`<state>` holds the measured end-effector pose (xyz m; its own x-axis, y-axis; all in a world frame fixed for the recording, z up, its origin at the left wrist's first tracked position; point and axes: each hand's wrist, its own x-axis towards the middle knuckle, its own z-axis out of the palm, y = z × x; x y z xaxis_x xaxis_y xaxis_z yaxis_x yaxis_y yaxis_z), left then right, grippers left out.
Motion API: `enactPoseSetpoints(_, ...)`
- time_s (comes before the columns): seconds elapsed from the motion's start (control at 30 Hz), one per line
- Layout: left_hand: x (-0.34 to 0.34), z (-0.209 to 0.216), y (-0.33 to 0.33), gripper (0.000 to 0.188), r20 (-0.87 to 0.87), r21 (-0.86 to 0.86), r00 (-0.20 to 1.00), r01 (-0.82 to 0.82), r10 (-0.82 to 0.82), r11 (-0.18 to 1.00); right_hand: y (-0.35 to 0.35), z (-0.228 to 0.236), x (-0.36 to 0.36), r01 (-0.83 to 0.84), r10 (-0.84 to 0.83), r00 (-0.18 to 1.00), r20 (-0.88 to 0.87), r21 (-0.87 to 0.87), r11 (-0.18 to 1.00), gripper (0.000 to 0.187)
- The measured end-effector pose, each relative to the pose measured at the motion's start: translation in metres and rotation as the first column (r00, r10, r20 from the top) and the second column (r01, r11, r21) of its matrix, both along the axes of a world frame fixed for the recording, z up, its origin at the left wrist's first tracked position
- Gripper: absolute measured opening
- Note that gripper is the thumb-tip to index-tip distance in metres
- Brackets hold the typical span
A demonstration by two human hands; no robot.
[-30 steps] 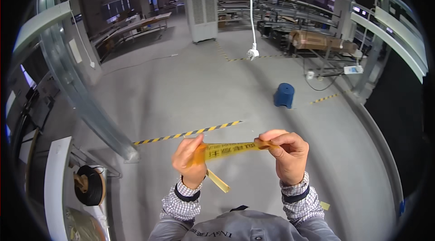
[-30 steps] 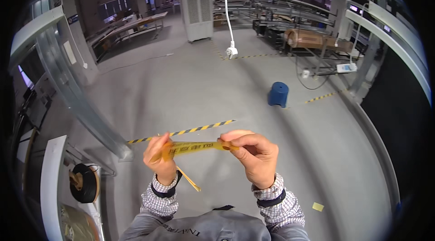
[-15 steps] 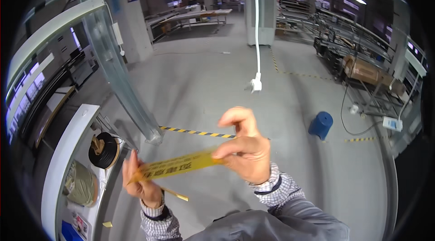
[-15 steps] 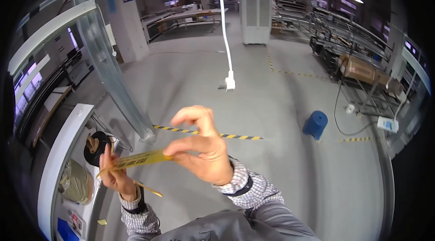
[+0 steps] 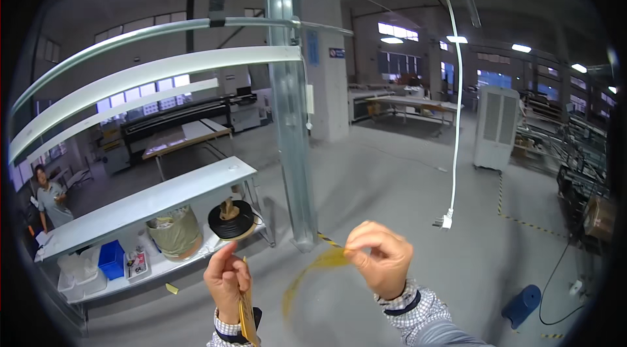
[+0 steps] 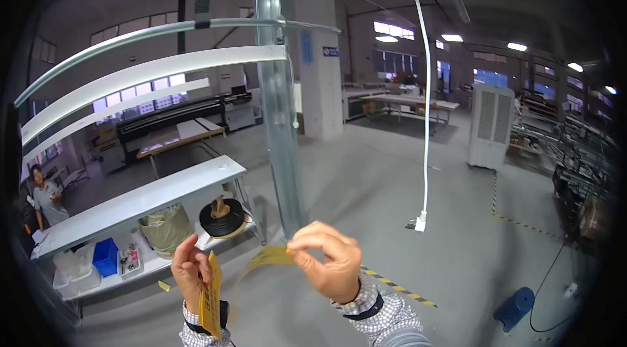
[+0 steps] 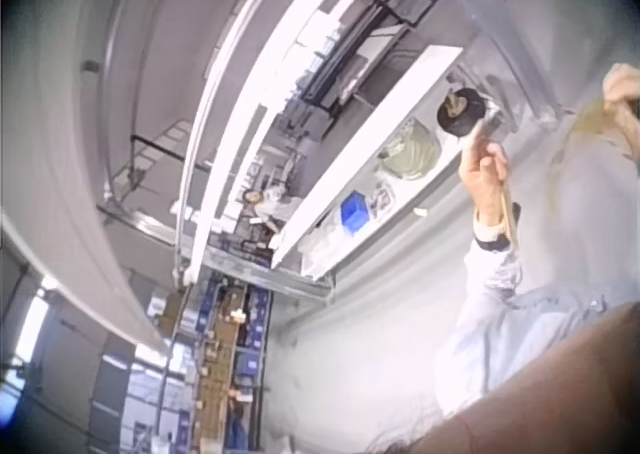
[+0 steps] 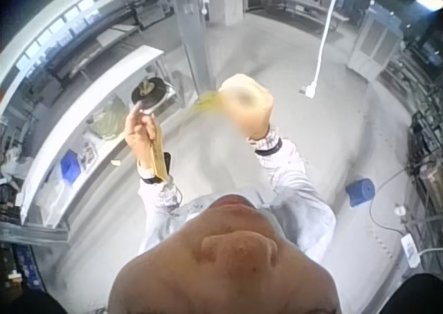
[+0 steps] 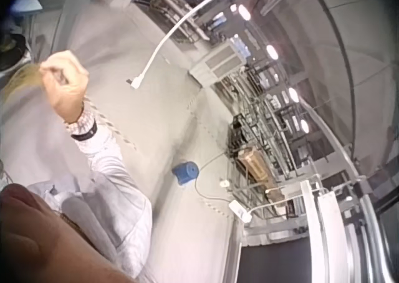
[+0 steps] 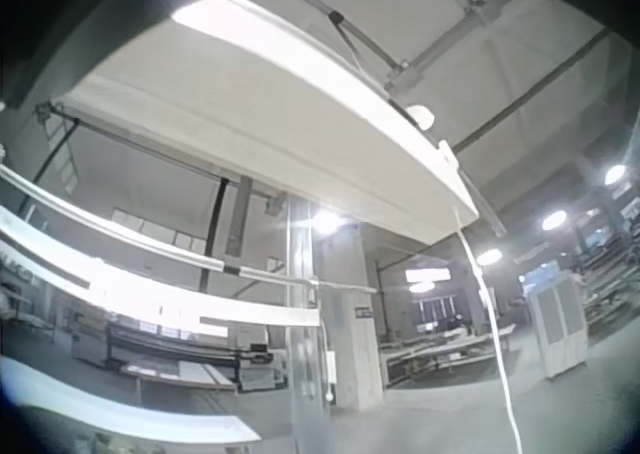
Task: The person repeatedly peels yellow adhesive labels from a stack and applies them to the underside of a white overhead fixture. They handle the labels one at a time, smoothing them onto the surface, and continue this process throughout the clip.
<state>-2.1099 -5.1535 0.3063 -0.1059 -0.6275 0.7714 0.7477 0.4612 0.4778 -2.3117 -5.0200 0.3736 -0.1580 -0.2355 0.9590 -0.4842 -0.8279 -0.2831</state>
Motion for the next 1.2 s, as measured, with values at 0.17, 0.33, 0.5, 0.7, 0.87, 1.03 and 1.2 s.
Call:
enactPoseSetpoints(0.17, 0.007, 0.022, 0.005, 0.056, 0.499, -0.232, 0.814, -0.205, 0.297, 0.951, 0.004, 0.056, -0.001, 0.149, -0.147, 0.988, 0.053, -0.052, 0.987, 0.013)
enactPoseSetpoints(0.33, 0.002, 0.06, 0.048, 0.09, 0.542, -0.259, 0.835, 0.054, 0.099, 0.964, 0.017, 0.103, 0.013, 0.341, -0.334, 0.94, 0.075, -0.131, 0.931, 0.013)
enactPoseSetpoints(0.5, -0.013, 0.08, 0.081, 0.103, 0.395, -0.221, 0.919, 0.094, 0.001, 0.971, 0.019, 0.11, 0.035, 0.434, -0.431, 0.9, 0.066, -0.208, 0.876, 0.012)
enactPoseSetpoints(0.7, -0.02, 0.088, 0.086, 0.039, 0.18, -0.177, 0.964, -0.163, 0.195, 0.971, 0.012, 0.111, 0.04, 0.412, -0.403, 0.911, 0.088, -0.155, 0.898, 0.011)
enactPoseSetpoints(0.87, 0.007, 0.098, 0.079, 0.017, 0.12, -0.25, 0.917, -0.343, 0.381, 0.905, 0.024, 0.105, 0.017, 0.12, -0.121, 0.993, -0.004, -0.148, 0.982, 0.008)
enactPoseSetpoints(1.03, 0.009, 0.139, 0.089, 0.019, -0.223, -0.539, 0.47, -0.79, 0.854, 0.294, 0.024, 0.111, -0.012, -0.259, 0.255, 0.966, -0.049, -0.209, 0.943, 0.011)
enactPoseSetpoints(1.2, -0.007, 0.202, 0.13, 0.023, -0.497, -0.606, 0.258, -0.786, 0.828, -0.119, 0.023, 0.154, -0.04, -0.397, 0.407, 0.91, -0.082, -0.459, 0.795, 0.014)
